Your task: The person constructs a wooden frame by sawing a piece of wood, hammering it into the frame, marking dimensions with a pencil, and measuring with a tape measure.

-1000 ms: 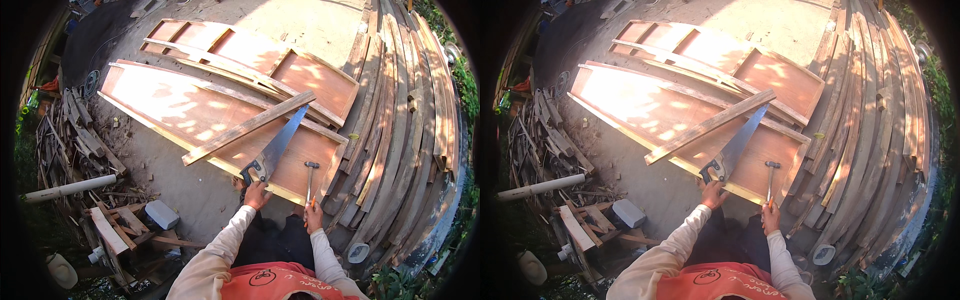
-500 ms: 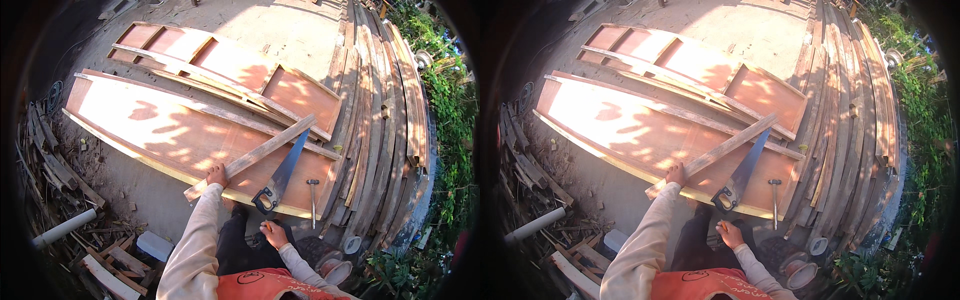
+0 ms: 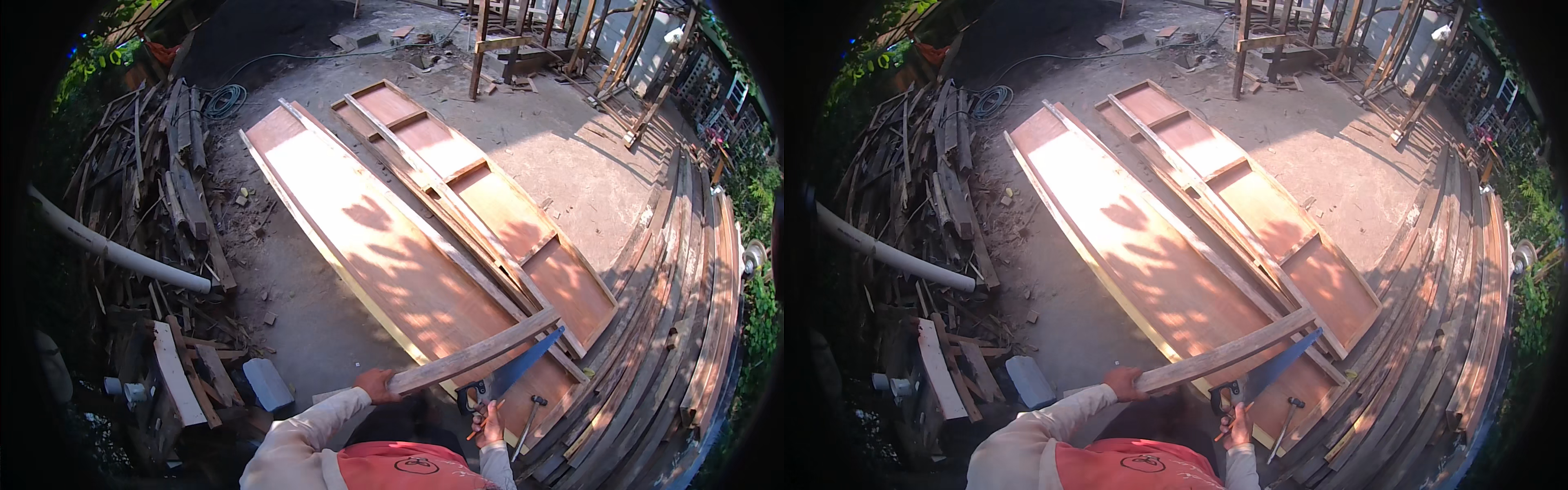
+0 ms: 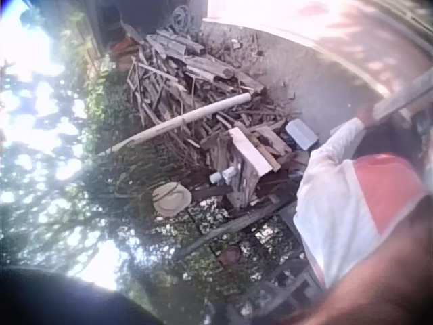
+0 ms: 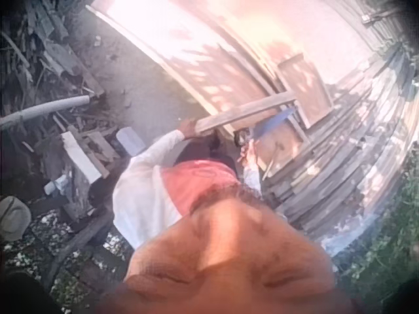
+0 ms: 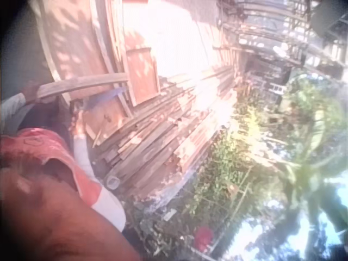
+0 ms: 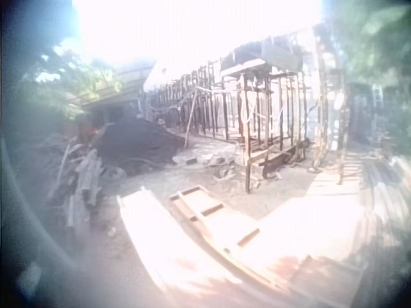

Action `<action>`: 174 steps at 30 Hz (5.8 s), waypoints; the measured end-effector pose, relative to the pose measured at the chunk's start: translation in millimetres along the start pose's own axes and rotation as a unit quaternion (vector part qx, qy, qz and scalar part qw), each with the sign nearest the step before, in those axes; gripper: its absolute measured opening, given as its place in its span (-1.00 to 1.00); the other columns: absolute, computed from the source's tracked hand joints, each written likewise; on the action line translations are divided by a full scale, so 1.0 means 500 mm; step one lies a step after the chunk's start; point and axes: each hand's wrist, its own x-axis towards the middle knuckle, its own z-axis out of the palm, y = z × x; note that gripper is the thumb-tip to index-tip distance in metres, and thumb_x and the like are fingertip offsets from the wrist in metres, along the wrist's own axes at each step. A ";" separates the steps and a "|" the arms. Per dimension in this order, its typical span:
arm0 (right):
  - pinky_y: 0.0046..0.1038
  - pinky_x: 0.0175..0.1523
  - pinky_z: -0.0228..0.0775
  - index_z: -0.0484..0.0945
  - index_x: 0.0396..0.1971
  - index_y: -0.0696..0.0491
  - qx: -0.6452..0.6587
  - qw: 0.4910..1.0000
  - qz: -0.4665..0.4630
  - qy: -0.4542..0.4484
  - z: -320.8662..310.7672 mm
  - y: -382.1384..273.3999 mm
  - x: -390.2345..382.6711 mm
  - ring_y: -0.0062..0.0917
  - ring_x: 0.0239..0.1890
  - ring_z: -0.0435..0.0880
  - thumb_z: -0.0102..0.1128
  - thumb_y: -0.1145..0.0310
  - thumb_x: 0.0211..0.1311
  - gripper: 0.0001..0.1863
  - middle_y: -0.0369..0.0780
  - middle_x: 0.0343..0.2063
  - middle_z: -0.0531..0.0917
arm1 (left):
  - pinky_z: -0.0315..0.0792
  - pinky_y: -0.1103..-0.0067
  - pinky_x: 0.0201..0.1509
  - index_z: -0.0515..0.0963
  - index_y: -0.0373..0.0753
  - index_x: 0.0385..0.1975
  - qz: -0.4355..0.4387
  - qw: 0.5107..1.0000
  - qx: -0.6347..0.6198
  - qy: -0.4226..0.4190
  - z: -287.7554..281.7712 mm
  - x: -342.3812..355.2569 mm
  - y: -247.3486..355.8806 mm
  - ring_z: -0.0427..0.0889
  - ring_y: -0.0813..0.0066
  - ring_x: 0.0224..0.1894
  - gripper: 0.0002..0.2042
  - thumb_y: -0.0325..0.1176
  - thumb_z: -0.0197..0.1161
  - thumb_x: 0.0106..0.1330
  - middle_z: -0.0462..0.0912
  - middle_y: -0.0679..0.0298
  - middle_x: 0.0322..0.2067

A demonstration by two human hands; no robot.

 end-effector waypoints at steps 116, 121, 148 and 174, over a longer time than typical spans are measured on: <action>-0.53 -0.70 0.29 0.46 0.04 0.07 -0.413 0.910 0.004 0.021 3.821 -0.146 1.690 -0.59 -0.60 0.61 0.09 0.25 0.37 -0.67 -0.19 -0.33 0.62 | 0.50 0.26 0.00 0.57 -0.08 -0.01 -0.431 0.869 -0.131 0.203 -2.938 0.994 -2.754 0.67 -0.01 -0.07 -0.36 0.09 0.53 -0.11 0.72 0.06 -0.19; -0.58 -0.69 0.23 0.42 0.06 0.01 -0.248 0.961 -0.004 0.123 4.188 -0.014 1.839 -0.59 -0.59 0.61 0.08 0.23 0.42 -0.70 -0.23 -0.35 0.63 | 0.51 0.23 -0.04 0.55 -0.11 -0.10 -0.368 0.915 -0.098 0.136 -3.224 1.295 -3.067 0.67 -0.05 -0.10 -0.44 0.03 0.51 -0.07 0.71 0.03 -0.24; -0.51 -0.36 0.47 0.53 0.00 0.17 -0.289 0.950 0.112 0.029 4.712 0.318 2.184 -0.61 -0.52 0.57 0.18 0.30 0.33 -0.67 -0.22 -0.39 0.63 | 0.54 0.29 -0.08 0.59 -0.16 -0.11 -0.219 0.963 -0.068 0.140 -3.398 2.047 -3.597 0.69 -0.01 -0.19 -0.47 -0.05 0.53 -0.08 0.70 0.00 -0.26; -0.55 -0.42 0.36 0.53 -0.03 0.15 -0.274 0.951 0.138 0.039 4.689 0.287 2.249 -0.67 -0.57 0.47 0.13 0.22 0.39 -0.67 -0.29 -0.48 0.57 | 0.54 0.27 -0.03 0.59 -0.10 -0.01 -0.194 0.969 -0.061 0.142 -3.349 2.164 -3.602 0.69 -0.03 -0.14 -0.41 -0.05 0.53 -0.10 0.71 -0.02 -0.24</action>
